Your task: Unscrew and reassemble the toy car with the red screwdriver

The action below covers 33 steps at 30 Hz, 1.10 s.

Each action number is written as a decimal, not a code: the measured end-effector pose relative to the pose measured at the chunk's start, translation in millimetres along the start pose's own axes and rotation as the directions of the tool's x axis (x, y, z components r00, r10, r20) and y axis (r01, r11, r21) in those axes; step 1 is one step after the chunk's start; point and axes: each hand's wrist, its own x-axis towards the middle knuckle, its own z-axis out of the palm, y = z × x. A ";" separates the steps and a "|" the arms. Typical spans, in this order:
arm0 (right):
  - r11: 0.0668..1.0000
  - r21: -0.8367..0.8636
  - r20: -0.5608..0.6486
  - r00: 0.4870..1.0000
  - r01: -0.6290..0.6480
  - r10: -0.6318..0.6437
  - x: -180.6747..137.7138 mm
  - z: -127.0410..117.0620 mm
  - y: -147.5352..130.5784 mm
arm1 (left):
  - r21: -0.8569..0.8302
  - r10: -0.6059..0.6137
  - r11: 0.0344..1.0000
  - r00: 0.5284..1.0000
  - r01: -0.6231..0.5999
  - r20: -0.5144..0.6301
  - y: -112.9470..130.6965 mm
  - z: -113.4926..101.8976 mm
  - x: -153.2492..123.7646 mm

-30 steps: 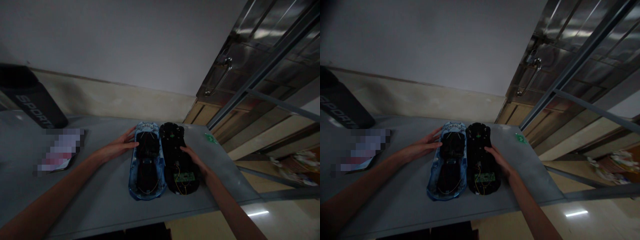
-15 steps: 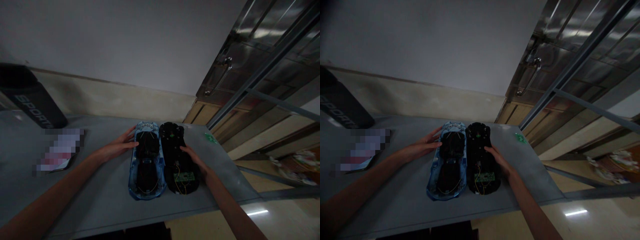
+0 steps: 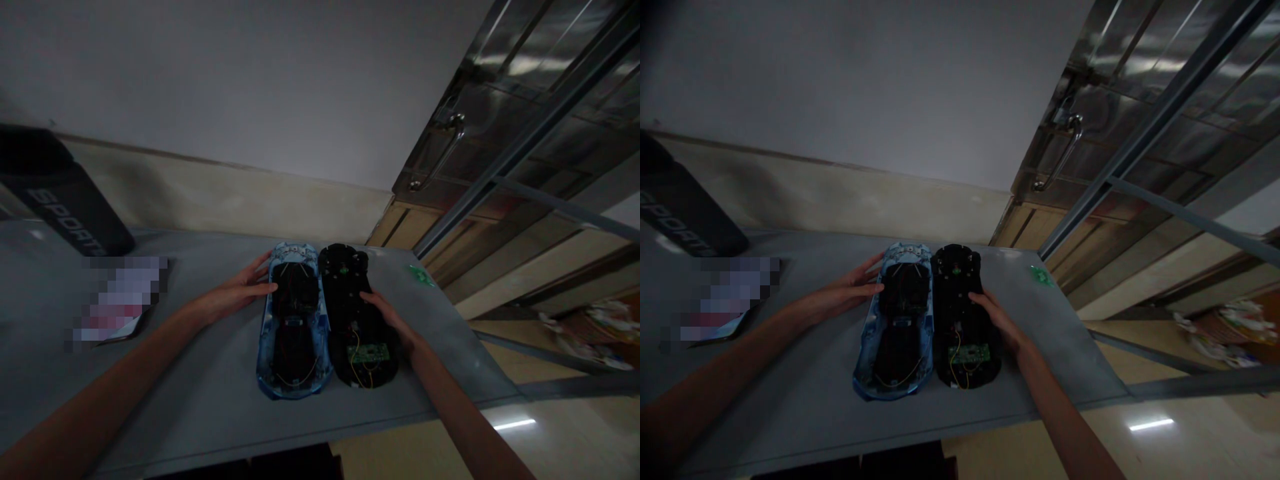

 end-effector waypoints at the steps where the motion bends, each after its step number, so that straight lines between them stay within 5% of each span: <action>1: 1.000 0.004 0.006 1.000 0.007 -0.007 0.4 0.0 0.2 | 0.002 -0.002 1.000 1.000 0.002 0.001 0.9 0.9 -0.6; 33: 1.000 -0.010 -0.010 1.000 -0.005 0.005 0.3 -0.6 -0.6 | 0.021 0.015 1.000 1.000 -0.016 0.019 -0.5 -0.2 0.4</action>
